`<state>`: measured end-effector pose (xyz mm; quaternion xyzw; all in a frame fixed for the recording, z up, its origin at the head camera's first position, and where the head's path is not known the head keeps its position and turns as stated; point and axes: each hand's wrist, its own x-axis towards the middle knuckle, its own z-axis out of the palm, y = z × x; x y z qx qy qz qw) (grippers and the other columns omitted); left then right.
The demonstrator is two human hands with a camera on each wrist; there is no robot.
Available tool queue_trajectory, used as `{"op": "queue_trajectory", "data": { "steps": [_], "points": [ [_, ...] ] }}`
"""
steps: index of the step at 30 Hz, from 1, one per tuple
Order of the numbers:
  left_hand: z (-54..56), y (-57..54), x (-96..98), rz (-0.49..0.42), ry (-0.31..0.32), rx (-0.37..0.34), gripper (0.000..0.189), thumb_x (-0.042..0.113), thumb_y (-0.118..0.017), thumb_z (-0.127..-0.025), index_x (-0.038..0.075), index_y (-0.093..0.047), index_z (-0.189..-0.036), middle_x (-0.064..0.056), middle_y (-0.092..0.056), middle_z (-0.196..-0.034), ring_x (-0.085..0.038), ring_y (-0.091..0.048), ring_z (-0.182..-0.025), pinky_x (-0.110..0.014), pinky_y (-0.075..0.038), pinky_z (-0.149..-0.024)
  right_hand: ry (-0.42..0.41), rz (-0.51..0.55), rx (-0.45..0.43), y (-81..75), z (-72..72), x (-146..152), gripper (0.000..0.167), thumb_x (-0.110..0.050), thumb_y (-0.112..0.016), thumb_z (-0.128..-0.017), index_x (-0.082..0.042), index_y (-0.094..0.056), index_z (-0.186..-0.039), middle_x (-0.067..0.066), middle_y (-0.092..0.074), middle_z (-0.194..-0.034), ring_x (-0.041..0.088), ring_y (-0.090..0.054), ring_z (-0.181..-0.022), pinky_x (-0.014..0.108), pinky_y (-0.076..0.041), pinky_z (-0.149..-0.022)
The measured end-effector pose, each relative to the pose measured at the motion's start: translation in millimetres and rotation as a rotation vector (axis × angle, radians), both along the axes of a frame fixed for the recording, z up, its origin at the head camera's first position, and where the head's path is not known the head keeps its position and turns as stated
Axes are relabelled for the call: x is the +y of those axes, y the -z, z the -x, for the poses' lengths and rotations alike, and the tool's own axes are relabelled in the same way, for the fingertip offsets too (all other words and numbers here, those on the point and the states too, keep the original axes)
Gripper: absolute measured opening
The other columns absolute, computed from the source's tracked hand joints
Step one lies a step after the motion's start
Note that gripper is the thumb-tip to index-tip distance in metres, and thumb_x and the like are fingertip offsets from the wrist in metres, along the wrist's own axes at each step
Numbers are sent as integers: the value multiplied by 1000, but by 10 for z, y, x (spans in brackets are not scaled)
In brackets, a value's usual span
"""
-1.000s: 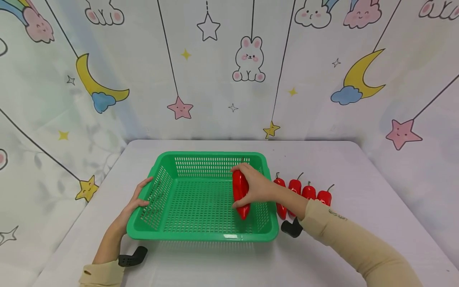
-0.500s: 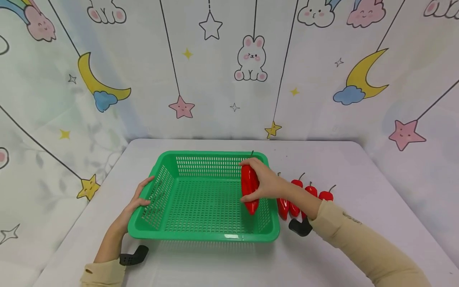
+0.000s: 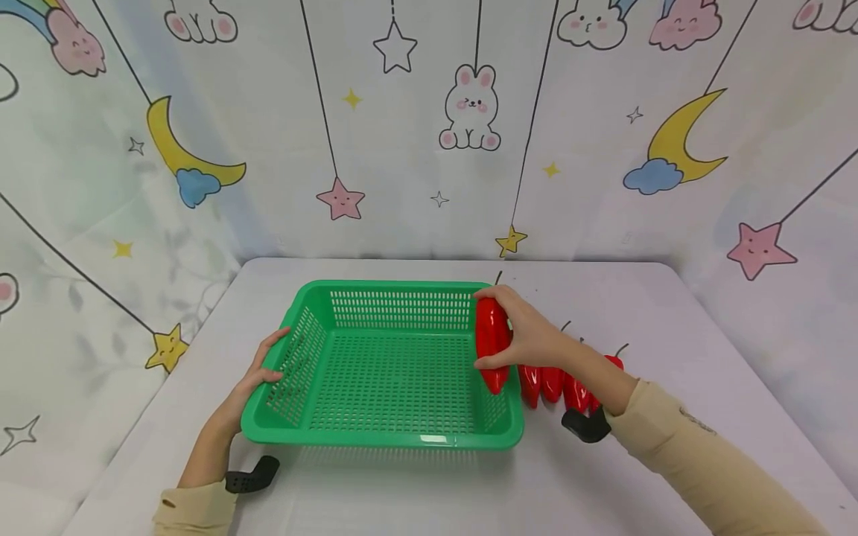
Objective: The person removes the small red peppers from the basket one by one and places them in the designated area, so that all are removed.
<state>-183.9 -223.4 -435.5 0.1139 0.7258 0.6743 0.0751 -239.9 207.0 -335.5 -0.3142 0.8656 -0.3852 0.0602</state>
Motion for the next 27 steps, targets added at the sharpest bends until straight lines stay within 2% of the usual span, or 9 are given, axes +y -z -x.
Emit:
{"op": "queue_trajectory", "data": {
  "steps": [10,18,27],
  "points": [
    [13,4,-8,5,0,-3,72,10,-35,-82,21,-8,-147,-11,3,-150,-36,-12,-131,-45,-26,-93,81,-38,52,-74,-12,242,90,-20,-83,-63,-8,-30,-134,12,-41,-122,34,-44,-109,37,-51,-69],
    [7,3,-19,0,3,-12,72,11,-35,-81,22,-8,-147,-11,3,-150,-35,-11,-131,-44,-25,-93,153,-64,54,-119,-70,405,92,-20,-83,-62,-8,-28,-135,16,-38,-126,39,-40,-112,46,-50,-72],
    [20,10,-15,5,9,-4,72,10,-35,-81,22,-8,-147,-11,3,-150,-35,-11,-131,-44,-25,-93,190,-92,70,-103,-119,611,90,-19,-82,-64,-6,-28,-135,18,-38,-124,42,-40,-110,45,-50,-71]
  ]
}}
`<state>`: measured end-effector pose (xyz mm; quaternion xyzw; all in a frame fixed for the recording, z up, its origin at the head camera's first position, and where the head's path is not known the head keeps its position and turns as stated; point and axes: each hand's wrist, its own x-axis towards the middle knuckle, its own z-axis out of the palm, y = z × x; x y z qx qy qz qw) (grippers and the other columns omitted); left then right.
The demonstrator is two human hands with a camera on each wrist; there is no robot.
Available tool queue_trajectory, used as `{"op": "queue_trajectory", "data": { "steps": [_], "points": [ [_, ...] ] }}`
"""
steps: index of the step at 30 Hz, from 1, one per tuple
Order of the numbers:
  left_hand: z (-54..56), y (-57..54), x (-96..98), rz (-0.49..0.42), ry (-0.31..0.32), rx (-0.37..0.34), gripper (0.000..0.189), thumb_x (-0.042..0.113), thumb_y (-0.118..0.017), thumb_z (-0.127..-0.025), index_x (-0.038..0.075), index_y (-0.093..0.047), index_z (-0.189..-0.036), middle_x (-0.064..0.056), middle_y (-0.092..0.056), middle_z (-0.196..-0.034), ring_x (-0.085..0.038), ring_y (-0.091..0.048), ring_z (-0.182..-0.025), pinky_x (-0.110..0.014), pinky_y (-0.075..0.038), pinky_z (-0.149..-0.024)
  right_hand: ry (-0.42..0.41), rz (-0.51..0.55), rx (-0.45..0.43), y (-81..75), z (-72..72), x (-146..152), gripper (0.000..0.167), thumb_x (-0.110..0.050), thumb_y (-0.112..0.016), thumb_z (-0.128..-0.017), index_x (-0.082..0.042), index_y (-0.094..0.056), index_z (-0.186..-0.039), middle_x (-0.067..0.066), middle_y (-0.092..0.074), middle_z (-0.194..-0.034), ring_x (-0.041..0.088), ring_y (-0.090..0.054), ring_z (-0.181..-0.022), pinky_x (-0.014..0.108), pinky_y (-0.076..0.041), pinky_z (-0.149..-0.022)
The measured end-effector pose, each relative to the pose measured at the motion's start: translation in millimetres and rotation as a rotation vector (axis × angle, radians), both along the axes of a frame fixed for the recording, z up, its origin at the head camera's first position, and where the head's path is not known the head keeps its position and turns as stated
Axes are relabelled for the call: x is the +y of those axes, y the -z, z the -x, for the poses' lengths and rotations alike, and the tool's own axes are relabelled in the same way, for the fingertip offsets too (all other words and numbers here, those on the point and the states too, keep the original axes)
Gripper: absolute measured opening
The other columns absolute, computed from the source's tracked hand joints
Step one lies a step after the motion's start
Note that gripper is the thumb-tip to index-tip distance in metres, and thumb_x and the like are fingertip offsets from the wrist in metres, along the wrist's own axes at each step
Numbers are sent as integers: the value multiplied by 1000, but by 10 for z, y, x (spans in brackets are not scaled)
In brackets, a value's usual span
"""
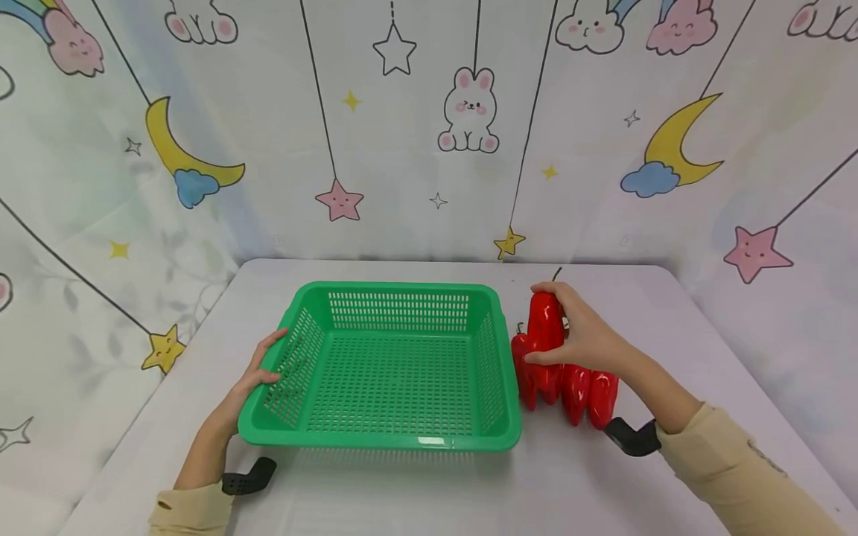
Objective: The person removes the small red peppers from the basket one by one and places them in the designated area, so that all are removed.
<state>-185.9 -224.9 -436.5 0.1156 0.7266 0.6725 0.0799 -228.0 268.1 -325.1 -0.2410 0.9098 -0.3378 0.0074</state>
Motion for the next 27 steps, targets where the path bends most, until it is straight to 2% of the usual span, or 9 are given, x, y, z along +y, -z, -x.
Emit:
{"op": "queue_trajectory", "data": {
  "steps": [12,27],
  "points": [
    [-14,-7,11,16,-15,11,73,10,-35,-80,20,-9,-147,-11,3,-150,-35,-12,-131,-46,-24,-93,77,0,2,-7,-84,240,94,-15,-83,-61,-4,-27,-136,21,-36,-124,45,-39,-108,46,-50,-68],
    [-9,-2,12,0,-9,7,72,10,-35,-80,20,-9,-147,-11,1,-150,-35,-13,-131,-45,-25,-93,125,-14,48,5,-97,526,95,-10,-83,-59,-1,-26,-135,22,-35,-122,45,-38,-104,42,-52,-61]
  ]
}}
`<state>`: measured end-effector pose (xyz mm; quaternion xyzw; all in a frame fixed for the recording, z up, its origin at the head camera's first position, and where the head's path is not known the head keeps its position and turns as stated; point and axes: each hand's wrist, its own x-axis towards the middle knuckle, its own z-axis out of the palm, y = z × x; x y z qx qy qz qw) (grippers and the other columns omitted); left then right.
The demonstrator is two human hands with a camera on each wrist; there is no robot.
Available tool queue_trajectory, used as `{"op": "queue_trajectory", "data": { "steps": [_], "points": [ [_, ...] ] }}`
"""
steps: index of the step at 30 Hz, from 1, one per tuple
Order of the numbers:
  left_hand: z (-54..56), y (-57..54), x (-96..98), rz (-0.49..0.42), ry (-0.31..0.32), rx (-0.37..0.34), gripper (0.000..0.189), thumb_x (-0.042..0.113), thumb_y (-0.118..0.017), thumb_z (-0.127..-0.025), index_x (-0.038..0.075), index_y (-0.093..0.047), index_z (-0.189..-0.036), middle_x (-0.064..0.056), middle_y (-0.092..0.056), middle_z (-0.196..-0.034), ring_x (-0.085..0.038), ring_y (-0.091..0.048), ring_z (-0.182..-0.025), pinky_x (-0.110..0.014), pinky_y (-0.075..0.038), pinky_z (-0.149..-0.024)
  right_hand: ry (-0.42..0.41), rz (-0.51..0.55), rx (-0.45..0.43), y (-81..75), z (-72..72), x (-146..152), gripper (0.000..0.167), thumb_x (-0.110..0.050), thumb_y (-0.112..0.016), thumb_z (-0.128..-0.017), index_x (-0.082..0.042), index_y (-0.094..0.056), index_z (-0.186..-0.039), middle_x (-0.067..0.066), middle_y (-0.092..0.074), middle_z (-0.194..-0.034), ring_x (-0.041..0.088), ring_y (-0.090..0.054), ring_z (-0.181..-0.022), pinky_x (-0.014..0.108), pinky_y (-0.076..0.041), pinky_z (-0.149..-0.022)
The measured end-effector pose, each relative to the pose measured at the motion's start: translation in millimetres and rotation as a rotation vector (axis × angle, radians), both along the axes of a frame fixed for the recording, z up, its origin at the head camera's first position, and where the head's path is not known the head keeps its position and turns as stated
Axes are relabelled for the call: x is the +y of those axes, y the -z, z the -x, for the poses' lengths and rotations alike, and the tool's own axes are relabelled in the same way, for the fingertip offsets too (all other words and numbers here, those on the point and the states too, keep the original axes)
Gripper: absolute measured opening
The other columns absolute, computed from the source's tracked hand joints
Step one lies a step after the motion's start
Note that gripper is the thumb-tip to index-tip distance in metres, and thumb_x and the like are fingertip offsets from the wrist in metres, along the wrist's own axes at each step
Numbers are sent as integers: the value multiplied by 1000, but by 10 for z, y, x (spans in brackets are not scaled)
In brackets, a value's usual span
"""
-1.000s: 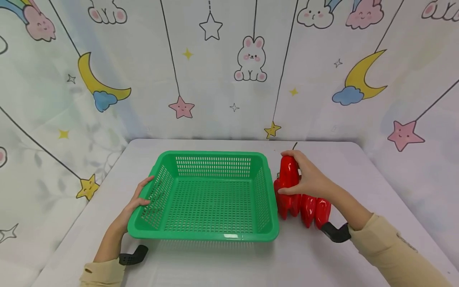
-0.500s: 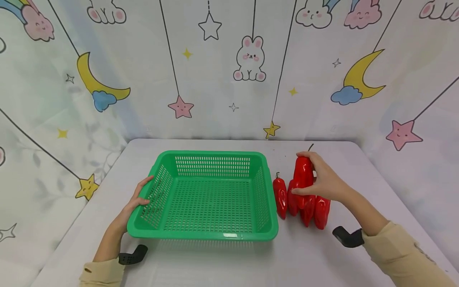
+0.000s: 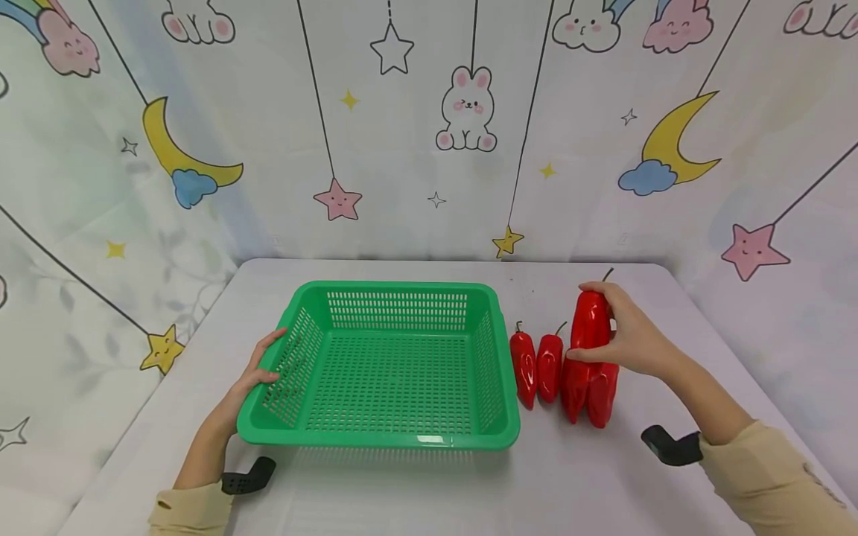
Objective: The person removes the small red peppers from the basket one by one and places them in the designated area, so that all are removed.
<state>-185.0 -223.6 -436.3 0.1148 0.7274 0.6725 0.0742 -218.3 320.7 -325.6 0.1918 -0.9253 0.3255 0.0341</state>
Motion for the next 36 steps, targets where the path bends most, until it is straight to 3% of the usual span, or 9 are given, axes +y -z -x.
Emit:
{"op": "queue_trajectory", "data": {
  "steps": [20,36],
  "points": [
    [3,4,-7,-17,2,4,72,10,-35,-81,21,-9,-147,-10,1,-149,-35,-14,-130,-43,-26,-92,56,-40,-4,-2,-69,381,100,-12,-84,-56,4,-24,-134,25,-36,-116,45,-36,-100,36,-51,-52],
    [6,5,-22,-19,15,-4,72,10,-35,-81,22,-8,-147,-10,1,-149,-34,-15,-128,-44,-27,-92,88,-85,-34,132,-99,671,99,-9,-83,-56,10,-22,-131,28,-35,-113,47,-35,-98,35,-50,-51]
  ]
}}
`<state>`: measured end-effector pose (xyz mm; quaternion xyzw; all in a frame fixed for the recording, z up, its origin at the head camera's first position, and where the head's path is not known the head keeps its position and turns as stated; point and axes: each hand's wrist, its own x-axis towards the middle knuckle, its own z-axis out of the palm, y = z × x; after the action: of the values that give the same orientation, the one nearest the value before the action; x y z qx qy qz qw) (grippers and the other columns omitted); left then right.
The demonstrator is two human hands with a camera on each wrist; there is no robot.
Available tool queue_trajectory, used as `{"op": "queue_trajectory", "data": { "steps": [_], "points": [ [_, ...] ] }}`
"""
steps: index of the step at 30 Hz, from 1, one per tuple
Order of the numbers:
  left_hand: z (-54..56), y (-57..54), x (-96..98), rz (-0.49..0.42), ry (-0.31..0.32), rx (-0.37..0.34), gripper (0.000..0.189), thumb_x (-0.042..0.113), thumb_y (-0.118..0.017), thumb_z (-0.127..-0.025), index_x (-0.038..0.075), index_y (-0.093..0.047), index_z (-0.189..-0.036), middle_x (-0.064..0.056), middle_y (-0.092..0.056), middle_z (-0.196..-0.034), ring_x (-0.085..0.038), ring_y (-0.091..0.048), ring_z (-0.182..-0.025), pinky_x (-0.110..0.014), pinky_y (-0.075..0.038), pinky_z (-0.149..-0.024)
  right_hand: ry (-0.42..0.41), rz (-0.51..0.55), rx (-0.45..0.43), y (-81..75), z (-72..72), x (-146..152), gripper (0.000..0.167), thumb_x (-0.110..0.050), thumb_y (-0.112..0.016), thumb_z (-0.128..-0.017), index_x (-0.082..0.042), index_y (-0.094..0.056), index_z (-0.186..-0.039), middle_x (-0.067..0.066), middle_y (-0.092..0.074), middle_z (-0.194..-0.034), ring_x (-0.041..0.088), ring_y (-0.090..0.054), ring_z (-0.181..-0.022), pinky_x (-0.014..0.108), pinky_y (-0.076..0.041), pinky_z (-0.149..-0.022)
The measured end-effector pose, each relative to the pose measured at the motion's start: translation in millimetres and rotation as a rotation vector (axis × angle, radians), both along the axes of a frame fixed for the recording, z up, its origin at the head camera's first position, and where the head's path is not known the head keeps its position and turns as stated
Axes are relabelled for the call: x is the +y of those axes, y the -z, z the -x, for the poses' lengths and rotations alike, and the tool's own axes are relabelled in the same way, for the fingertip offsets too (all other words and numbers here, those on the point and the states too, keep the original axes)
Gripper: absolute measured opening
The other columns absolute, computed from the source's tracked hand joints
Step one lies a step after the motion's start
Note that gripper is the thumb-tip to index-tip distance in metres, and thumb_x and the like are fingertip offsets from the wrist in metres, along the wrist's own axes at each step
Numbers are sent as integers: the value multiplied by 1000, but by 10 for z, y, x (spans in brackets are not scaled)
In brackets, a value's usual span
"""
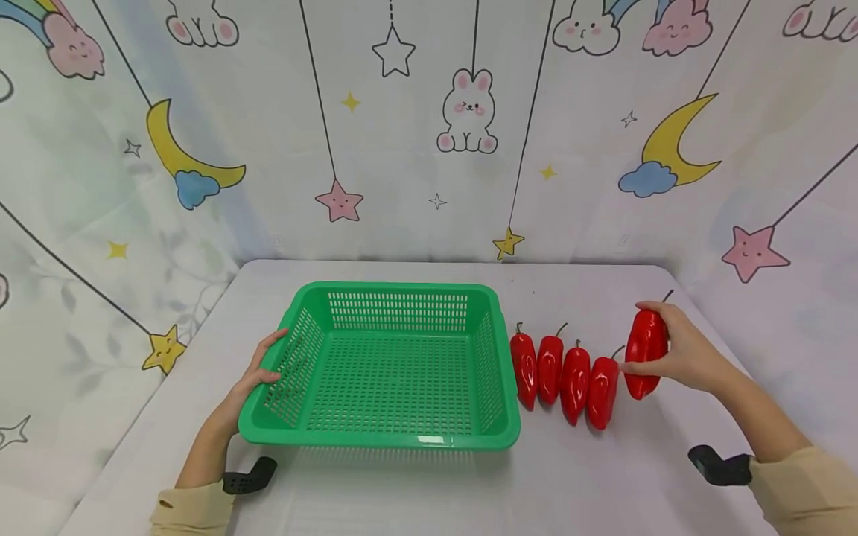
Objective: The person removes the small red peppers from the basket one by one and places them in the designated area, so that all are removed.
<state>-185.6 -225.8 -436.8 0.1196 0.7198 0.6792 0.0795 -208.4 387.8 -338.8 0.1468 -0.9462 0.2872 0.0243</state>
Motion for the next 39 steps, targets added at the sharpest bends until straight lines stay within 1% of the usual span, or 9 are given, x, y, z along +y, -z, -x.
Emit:
{"op": "queue_trajectory", "data": {
  "steps": [5,10,13,20,27,34,39],
  "points": [
    [-5,-5,4,-1,4,-2,72,11,-35,-81,23,-8,-147,-11,2,-149,-35,-15,-128,-44,-28,-92,13,-17,-13,54,2,60,97,-9,-82,-58,10,-22,-131,28,-35,-113,47,-35,-97,36,-50,-51],
    [-2,-2,-1,9,-6,-1,72,11,-35,-81,22,-8,-147,-11,1,-149,-35,-16,-128,-44,-28,-91,35,-38,-55,111,9,112,97,-13,-82,-60,10,-21,-132,29,-35,-112,48,-35,-98,40,-50,-53],
    [-6,-1,-1,16,-13,0,72,11,-35,-81,22,-9,-147,-11,1,-149,-35,-16,-128,-44,-28,-91,36,-43,-66,175,14,143,98,-16,-83,-59,11,-22,-131,29,-35,-112,48,-35,-98,41,-50,-54],
    [-7,-9,2,16,-12,2,72,10,-35,-81,23,-9,-147,-11,1,-149,-34,-15,-128,-44,-27,-91,37,-45,-141,320,29,156,98,-16,-83,-60,12,-21,-131,31,-35,-113,49,-36,-99,44,-51,-58],
    [-15,-16,11,12,-5,0,72,9,-34,-81,22,-8,-147,-11,3,-150,-35,-13,-130,-42,-28,-92,28,-56,-154,461,15,183,95,-18,-83,-59,12,-25,-128,30,-39,-111,48,-39,-98,42,-51,-58],
    [-10,-12,6,19,-11,5,72,10,-34,-81,22,-9,-147,-11,2,-149,-35,-14,-129,-44,-27,-92,25,-52,-199,634,7,187,96,-20,-84,-56,11,-27,-127,30,-39,-111,48,-40,-98,41,-51,-58],
    [-8,-3,6,16,-3,6,71,10,-34,-81,22,-8,-147,-12,1,-149,-36,-14,-130,-43,-28,-92,14,-66,-204,730,2,178,96,-22,-85,-56,12,-29,-126,30,-41,-110,47,-41,-97,42,-51,-59]
  ]
}}
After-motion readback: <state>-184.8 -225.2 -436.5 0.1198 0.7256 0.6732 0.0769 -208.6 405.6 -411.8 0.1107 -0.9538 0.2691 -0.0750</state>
